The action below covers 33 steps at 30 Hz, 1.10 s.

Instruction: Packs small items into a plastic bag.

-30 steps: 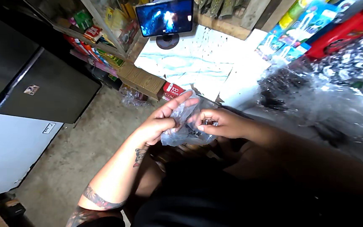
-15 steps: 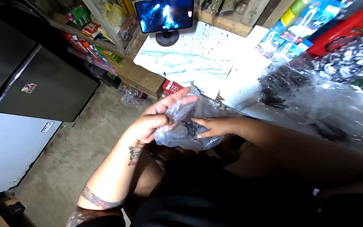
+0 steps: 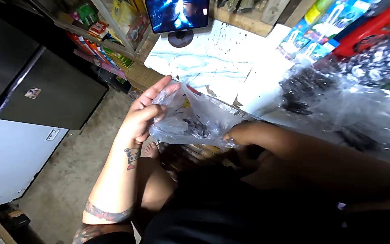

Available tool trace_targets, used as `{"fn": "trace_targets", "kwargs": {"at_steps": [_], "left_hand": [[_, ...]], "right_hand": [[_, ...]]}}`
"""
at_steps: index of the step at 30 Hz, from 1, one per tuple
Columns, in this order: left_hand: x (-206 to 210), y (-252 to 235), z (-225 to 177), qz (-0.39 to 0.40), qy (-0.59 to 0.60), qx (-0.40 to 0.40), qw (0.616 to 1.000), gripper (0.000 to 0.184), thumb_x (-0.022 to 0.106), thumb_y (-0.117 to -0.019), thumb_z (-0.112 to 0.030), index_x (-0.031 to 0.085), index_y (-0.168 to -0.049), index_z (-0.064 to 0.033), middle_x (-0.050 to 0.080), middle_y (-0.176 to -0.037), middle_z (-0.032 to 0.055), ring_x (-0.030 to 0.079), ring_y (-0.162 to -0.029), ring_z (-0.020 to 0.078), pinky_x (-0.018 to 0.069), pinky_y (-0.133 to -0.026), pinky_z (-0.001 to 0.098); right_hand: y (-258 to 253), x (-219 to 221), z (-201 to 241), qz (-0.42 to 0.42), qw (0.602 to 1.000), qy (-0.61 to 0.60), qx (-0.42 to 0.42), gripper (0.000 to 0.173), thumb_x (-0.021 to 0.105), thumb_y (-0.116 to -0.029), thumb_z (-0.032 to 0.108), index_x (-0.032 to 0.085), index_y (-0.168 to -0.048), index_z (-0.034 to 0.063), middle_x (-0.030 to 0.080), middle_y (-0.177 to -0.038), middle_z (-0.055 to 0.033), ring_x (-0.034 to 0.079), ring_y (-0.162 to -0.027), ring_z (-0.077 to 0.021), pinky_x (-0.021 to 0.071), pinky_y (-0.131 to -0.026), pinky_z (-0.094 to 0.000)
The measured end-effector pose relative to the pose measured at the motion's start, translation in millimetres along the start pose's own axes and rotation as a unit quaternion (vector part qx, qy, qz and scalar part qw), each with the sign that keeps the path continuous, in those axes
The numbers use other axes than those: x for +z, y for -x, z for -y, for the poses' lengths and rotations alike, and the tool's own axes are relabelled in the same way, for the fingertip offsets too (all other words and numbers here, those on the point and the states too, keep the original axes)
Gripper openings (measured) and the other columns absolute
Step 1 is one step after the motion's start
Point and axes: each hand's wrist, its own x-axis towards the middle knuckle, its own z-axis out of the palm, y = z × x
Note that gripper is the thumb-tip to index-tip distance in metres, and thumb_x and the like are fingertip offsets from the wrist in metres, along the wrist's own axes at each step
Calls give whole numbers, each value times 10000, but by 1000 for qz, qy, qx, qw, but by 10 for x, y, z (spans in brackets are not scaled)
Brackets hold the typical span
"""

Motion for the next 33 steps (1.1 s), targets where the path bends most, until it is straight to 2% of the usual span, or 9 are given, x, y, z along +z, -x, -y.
{"fn": "trace_targets", "kwargs": {"at_steps": [5,10,15,18,23,25,28,30,33], "left_hand": [[2,-32,71,2,-262,-4,965,559,527,-901,82,511,-1453,-11,612,-1408,50,592,-1243,71,493,-1048,261],[-31,-90,248,46,-508,-14,860,433,502,-913,65,759,-1184,-156,690,-1259,104,641,-1177,240,504,-982,508],[-18,-182,274,43,-580,-116,805,493,505,-937,57,678,-1342,-165,652,-1320,154,635,-1186,354,481,-975,618],[10,-214,271,50,-605,-158,779,528,507,-956,42,599,-1435,-160,593,-1410,169,592,-1256,388,461,-1001,637],[28,-229,325,50,-631,-173,755,602,561,-926,47,554,-1479,-193,553,-1460,161,587,-1264,401,475,-983,657],[48,-239,306,57,-637,-185,746,625,576,-926,41,526,-1501,-197,546,-1455,174,591,-1244,421,479,-963,668],[47,-229,318,58,-647,-199,734,674,587,-922,36,480,-1534,-224,513,-1491,172,581,-1252,438,481,-962,670],[51,-227,317,56,-653,-192,730,687,585,-914,53,477,-1536,-218,512,-1490,184,574,-1258,446,480,-965,667],[70,-210,282,66,-633,-182,750,680,580,-909,67,485,-1531,-193,509,-1492,194,562,-1278,435,463,-987,664]], "right_hand": [[329,-83,41,-64,995,-27,-68,399,478,-1054,48,693,-1350,206,720,-1208,-166,662,-1145,-398,479,-984,-635],[759,-141,-33,-146,967,-64,-197,344,477,-1041,44,768,-1185,155,754,-984,-91,701,-913,-268,537,-857,-523],[827,28,-110,-166,924,-81,-335,264,554,-999,69,786,-1098,149,730,-815,-57,679,-715,-208,554,-672,-477],[873,111,-116,-157,855,-156,-468,250,578,-943,63,788,-1065,123,695,-738,1,580,-590,-72,494,-546,-304],[946,29,-248,-206,917,-101,-325,223,613,-976,100,784,-1094,182,730,-831,-17,660,-695,-156,554,-660,-426],[1040,68,-206,-197,855,-140,-458,198,625,-942,121,785,-1046,174,684,-727,36,583,-576,-59,505,-531,-295],[1080,77,-253,-132,805,-228,-531,214,593,-940,110,779,-1043,138,664,-728,93,518,-578,62,438,-526,-140],[975,92,-391,-128,834,-255,-472,237,595,-933,63,775,-1077,120,636,-692,95,491,-557,60,406,-514,-130],[862,-11,-438,-128,937,-143,-293,305,642,-948,41,747,-1212,151,680,-748,-18,576,-619,-112,495,-612,-348]]}}
